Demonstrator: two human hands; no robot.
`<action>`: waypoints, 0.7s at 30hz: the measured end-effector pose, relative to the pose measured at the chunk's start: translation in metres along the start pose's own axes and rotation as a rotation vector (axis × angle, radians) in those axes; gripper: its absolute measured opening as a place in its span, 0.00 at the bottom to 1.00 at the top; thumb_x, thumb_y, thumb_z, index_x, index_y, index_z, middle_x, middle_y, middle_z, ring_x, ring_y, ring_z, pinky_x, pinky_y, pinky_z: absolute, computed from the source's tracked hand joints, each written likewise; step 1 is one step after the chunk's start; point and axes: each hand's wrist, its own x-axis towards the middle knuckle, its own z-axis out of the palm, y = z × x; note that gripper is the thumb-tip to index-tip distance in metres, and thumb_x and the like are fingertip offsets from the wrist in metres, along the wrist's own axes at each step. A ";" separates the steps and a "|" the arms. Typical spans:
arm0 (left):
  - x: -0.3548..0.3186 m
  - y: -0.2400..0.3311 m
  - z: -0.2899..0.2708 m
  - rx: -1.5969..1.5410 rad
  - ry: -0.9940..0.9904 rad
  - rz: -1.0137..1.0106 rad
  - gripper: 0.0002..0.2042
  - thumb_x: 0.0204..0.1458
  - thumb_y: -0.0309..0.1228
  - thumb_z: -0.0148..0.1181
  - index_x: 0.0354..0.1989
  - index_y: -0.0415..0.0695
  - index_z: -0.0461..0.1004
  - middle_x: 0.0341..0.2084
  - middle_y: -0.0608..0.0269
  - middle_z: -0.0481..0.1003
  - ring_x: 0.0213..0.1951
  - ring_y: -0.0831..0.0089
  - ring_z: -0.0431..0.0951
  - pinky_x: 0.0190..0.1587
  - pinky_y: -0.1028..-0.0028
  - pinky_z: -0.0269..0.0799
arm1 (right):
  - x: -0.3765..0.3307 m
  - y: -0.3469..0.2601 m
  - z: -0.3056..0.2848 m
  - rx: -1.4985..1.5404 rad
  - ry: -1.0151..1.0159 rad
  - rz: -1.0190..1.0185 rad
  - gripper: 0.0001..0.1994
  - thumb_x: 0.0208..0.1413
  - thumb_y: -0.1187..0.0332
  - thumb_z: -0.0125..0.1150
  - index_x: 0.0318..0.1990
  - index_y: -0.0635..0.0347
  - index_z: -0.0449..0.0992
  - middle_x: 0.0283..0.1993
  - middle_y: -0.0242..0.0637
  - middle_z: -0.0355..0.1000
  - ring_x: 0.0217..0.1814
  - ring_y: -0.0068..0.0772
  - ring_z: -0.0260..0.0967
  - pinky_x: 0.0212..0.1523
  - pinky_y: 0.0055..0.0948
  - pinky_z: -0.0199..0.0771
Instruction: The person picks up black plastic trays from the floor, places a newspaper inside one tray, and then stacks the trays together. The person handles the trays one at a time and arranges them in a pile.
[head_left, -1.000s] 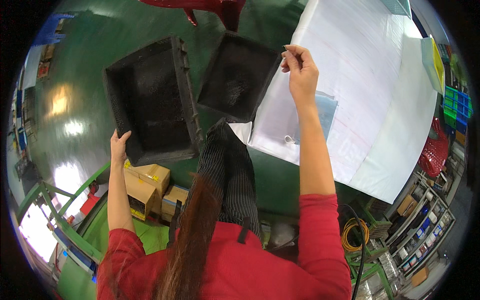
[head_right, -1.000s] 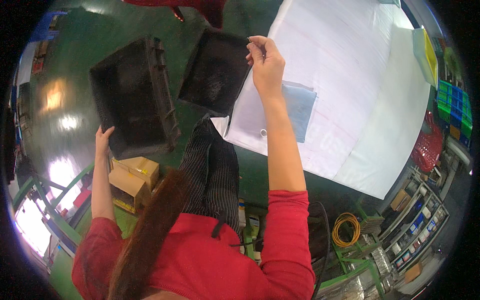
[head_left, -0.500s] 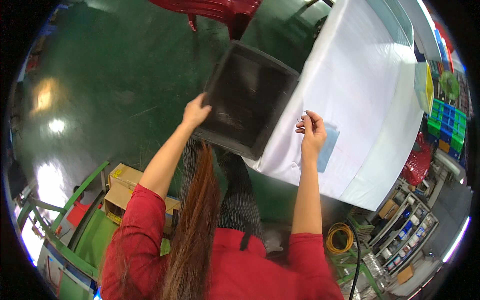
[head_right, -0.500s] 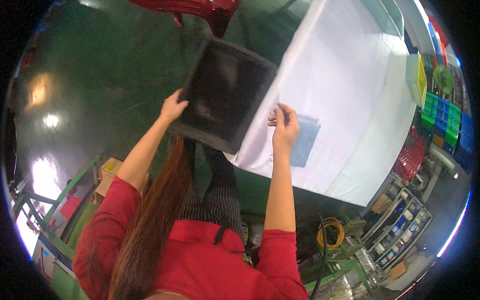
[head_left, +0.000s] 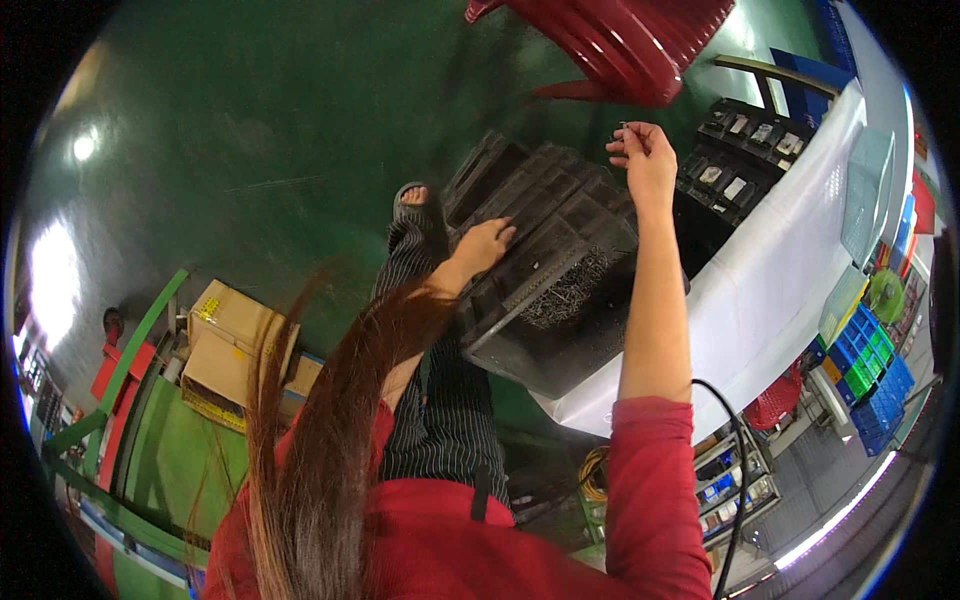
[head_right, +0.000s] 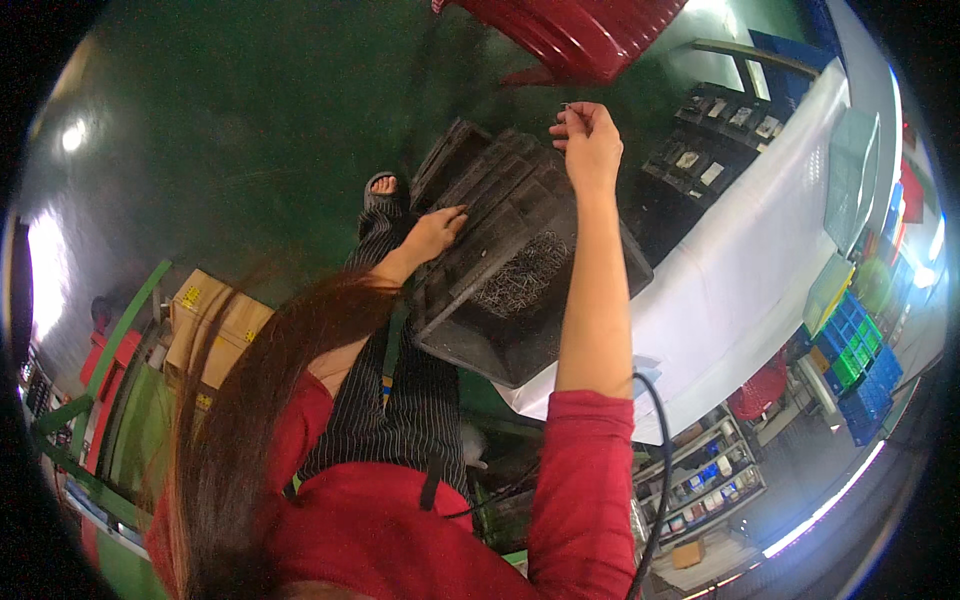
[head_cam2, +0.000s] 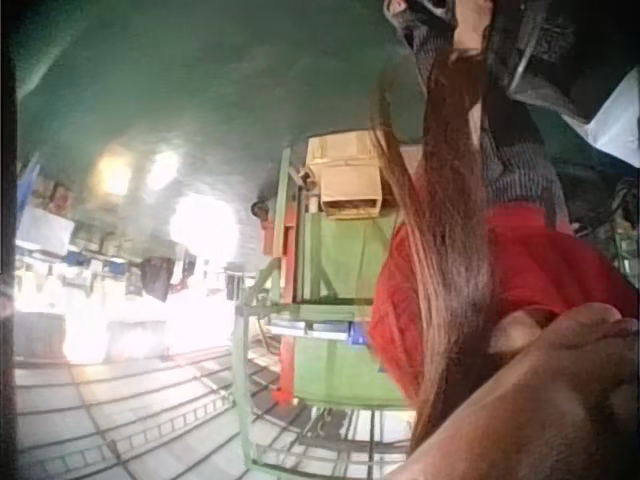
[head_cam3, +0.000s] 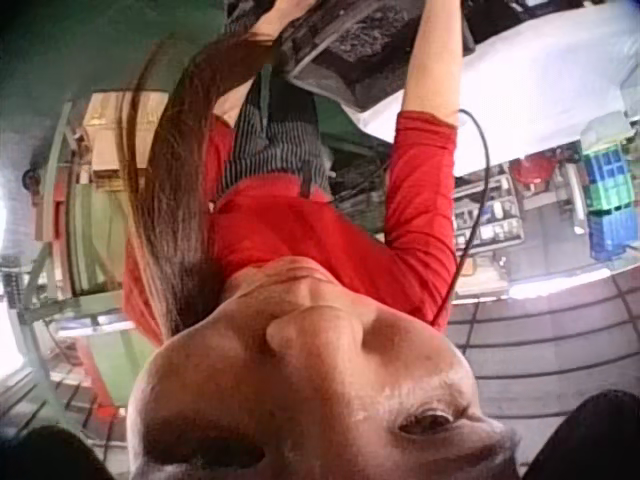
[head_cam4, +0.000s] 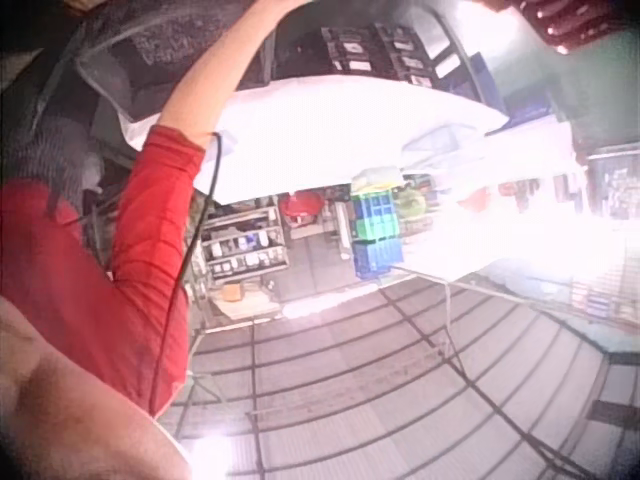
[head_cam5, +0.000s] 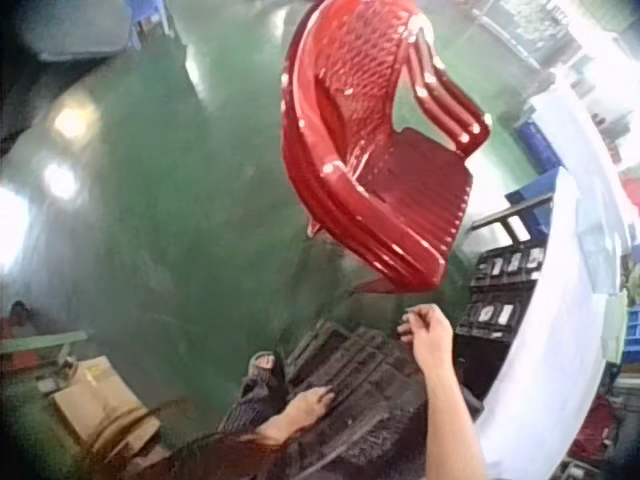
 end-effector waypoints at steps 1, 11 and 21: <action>0.002 -0.001 0.007 -0.014 -0.082 -0.064 0.19 0.54 0.37 0.47 0.51 0.38 0.65 0.49 0.46 0.67 0.51 0.53 0.66 0.53 0.65 0.61 | 0.009 0.008 0.002 -0.061 -0.047 0.038 0.07 0.54 0.73 0.51 0.37 0.67 0.71 0.31 0.37 0.72 0.28 0.24 0.71 0.26 0.22 0.72; 0.025 -0.017 0.024 -0.107 -0.012 -0.170 0.22 0.56 0.37 0.45 0.57 0.41 0.58 0.55 0.51 0.61 0.56 0.55 0.62 0.57 0.66 0.57 | 0.070 0.052 -0.005 -0.407 -0.407 0.394 0.06 0.50 0.71 0.53 0.35 0.64 0.69 0.27 0.38 0.71 0.22 0.23 0.67 0.20 0.24 0.65; 0.028 0.006 0.033 -0.171 0.212 0.118 0.10 0.50 0.26 0.51 0.41 0.41 0.71 0.40 0.55 0.70 0.46 0.57 0.67 0.50 0.64 0.62 | 0.063 0.119 -0.047 -0.685 -0.576 0.255 0.11 0.53 0.65 0.51 0.36 0.65 0.70 0.31 0.39 0.71 0.36 0.31 0.67 0.41 0.29 0.65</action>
